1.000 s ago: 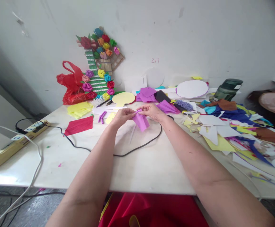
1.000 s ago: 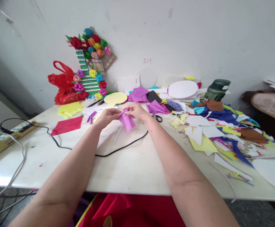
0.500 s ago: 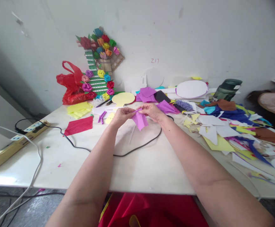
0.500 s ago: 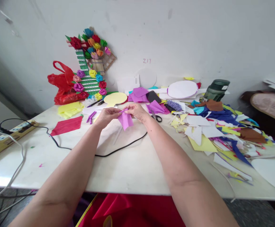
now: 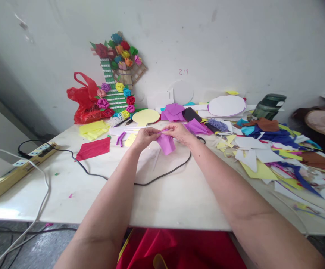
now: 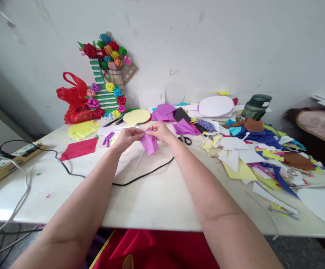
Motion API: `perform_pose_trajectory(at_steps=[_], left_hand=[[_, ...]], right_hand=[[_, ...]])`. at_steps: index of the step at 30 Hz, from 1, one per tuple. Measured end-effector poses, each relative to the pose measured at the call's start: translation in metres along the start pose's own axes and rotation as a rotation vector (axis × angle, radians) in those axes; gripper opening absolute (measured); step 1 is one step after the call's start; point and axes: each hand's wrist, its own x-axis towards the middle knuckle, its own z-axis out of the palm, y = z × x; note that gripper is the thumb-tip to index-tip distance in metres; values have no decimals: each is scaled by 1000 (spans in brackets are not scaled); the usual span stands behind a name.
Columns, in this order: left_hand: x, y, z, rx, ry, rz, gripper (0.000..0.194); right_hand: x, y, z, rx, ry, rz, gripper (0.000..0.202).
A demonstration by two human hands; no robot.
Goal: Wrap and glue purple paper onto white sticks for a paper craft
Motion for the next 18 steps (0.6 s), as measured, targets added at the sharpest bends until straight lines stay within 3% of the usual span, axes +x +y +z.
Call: perform_pose_trajectory(at_steps=[18], left_hand=[[-1,-3,-4,-122,9,5,35]], right_hand=[[-3,-5,-7,145,-72,83,15]])
